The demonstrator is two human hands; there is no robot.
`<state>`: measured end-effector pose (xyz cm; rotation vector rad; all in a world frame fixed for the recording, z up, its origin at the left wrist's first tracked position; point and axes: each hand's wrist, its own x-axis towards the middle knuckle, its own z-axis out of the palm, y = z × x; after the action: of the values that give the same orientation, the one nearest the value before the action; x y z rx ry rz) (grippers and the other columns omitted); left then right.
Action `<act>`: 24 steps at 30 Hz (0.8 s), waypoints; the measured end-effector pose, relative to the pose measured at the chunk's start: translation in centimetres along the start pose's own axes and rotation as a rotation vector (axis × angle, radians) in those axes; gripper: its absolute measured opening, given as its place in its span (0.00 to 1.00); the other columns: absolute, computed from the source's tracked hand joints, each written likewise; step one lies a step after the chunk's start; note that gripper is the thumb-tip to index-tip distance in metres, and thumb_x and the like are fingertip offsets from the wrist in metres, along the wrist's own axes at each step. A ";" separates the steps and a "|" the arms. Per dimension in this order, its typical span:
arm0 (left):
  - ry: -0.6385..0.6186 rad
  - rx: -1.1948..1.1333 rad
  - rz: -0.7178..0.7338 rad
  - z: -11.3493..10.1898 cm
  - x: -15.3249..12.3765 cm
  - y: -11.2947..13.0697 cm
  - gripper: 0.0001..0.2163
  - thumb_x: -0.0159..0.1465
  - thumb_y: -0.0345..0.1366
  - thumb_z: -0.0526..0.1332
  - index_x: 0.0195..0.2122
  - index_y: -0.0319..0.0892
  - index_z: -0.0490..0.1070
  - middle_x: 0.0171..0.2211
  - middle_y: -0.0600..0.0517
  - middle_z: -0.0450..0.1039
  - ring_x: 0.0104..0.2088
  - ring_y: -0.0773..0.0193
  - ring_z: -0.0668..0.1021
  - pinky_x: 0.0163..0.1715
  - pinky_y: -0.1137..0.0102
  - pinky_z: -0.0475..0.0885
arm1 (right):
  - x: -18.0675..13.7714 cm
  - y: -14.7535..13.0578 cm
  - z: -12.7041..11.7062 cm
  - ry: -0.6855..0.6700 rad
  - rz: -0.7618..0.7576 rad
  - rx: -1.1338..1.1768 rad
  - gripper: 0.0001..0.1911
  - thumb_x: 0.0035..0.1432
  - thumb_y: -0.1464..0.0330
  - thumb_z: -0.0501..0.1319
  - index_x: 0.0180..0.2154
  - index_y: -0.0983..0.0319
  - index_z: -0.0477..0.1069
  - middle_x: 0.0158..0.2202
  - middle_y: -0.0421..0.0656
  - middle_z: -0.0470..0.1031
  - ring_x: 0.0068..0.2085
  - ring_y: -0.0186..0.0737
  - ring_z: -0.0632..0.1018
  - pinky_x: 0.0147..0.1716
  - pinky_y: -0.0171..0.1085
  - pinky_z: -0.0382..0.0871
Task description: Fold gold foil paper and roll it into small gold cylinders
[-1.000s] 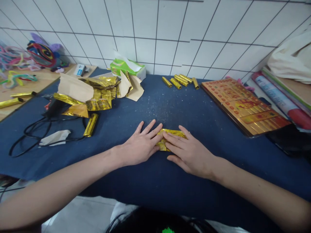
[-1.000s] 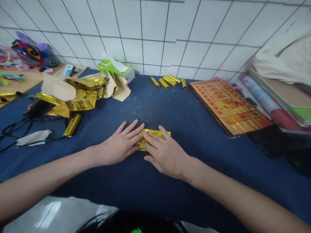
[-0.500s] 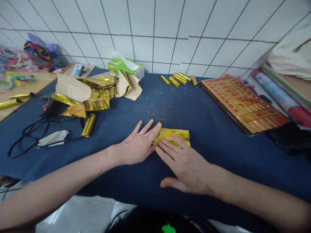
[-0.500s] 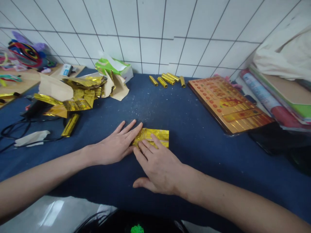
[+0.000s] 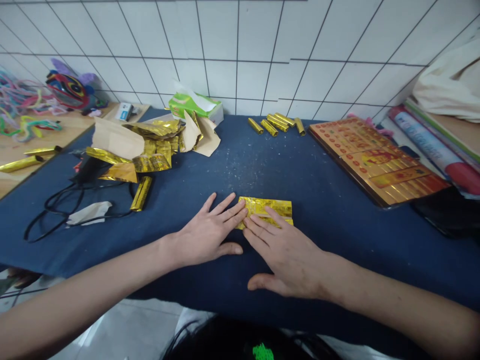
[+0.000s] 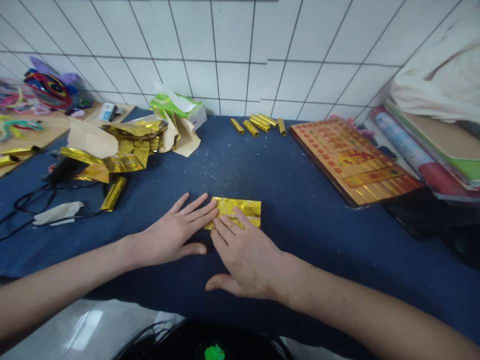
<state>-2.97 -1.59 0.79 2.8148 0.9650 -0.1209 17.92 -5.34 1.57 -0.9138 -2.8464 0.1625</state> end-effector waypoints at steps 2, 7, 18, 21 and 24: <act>0.004 -0.010 0.006 0.1 0.0 -0.1 0.32 0.61 0.53 0.48 0.62 0.40 0.46 0.63 0.46 0.44 0.63 0.50 0.45 0.57 0.46 0.42 | 0.6 1.1 -0.9 -0.009 -0.021 0.084 0.31 0.55 0.50 0.52 0.48 0.69 0.67 0.48 0.53 0.72 0.53 0.50 0.68 0.56 0.50 0.51; 0.036 -0.009 0.015 0.6 -0.2 -0.2 0.31 0.62 0.53 0.46 0.62 0.41 0.44 0.64 0.47 0.43 0.63 0.51 0.44 0.57 0.46 0.42 | 4.6 5.3 -2.5 0.050 0.364 0.111 0.15 0.59 0.63 0.51 0.33 0.62 0.73 0.34 0.44 0.76 0.36 0.39 0.74 0.35 0.37 0.63; 0.147 0.073 0.010 0.8 -0.4 0.0 0.29 0.61 0.51 0.50 0.60 0.43 0.52 0.64 0.39 0.36 0.63 0.45 0.44 0.56 0.45 0.44 | 8.7 8.6 -1.8 -0.343 0.382 0.575 0.09 0.48 0.67 0.56 0.22 0.65 0.70 0.16 0.36 0.65 0.19 0.28 0.64 0.18 0.30 0.53; 0.172 0.013 0.026 0.8 -0.7 -0.2 0.27 0.61 0.50 0.52 0.59 0.44 0.54 0.64 0.39 0.38 0.63 0.45 0.45 0.56 0.44 0.45 | 7.9 8.6 -1.6 -0.281 0.360 0.744 0.09 0.47 0.68 0.58 0.19 0.65 0.68 0.15 0.34 0.60 0.18 0.26 0.60 0.18 0.29 0.51; 0.282 -0.203 -0.010 0.5 -0.7 -0.7 0.23 0.62 0.46 0.54 0.57 0.44 0.58 0.63 0.40 0.46 0.61 0.49 0.54 0.56 0.49 0.51 | 7.0 7.9 -1.4 -0.049 0.434 0.905 0.07 0.47 0.68 0.59 0.21 0.65 0.70 0.17 0.34 0.63 0.20 0.25 0.61 0.19 0.29 0.54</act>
<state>-3.96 -1.61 0.34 2.6837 0.9824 0.3620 17.03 5.21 2.55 -1.2289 -2.1271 1.3720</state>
